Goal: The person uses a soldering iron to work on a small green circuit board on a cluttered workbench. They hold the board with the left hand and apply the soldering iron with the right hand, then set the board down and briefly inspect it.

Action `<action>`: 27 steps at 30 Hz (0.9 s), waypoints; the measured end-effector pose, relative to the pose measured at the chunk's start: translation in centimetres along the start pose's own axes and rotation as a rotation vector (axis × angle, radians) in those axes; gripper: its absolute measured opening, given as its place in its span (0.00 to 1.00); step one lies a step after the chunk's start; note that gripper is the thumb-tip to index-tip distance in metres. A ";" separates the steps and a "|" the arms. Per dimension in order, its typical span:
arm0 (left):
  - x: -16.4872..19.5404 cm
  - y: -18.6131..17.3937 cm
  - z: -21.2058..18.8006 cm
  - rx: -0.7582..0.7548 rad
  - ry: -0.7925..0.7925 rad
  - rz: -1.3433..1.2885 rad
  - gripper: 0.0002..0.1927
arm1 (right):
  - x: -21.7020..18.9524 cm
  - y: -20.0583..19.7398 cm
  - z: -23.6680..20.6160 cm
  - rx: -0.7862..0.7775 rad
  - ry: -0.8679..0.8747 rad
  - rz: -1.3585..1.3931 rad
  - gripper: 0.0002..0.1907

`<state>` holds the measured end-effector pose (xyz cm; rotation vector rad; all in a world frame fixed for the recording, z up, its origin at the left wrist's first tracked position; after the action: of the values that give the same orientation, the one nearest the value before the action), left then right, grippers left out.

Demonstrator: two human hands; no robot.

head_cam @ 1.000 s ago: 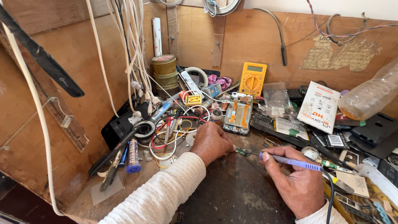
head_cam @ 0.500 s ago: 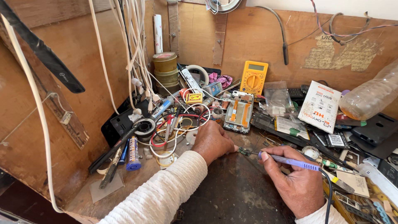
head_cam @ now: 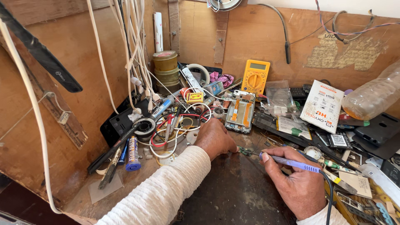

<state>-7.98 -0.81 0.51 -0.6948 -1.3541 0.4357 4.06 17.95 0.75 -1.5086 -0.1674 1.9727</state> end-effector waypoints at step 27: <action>0.6 -0.3 0.1 -0.032 -0.084 -0.163 0.25 | -0.5 -0.1 -0.1 -0.004 -0.095 -0.058 0.09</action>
<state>-7.99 -0.63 1.16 -0.5924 -1.4878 0.3165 4.28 17.69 1.19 -1.3977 -0.2527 2.0001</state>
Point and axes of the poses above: each hand's wrist, its own z-axis towards the middle knuckle, its own y-axis out of the palm, x = y × z, the point moved 3 cm from there along z, towards the middle knuckle, and after that the axes turned 10 degrees about y, right-handed, at the moved point
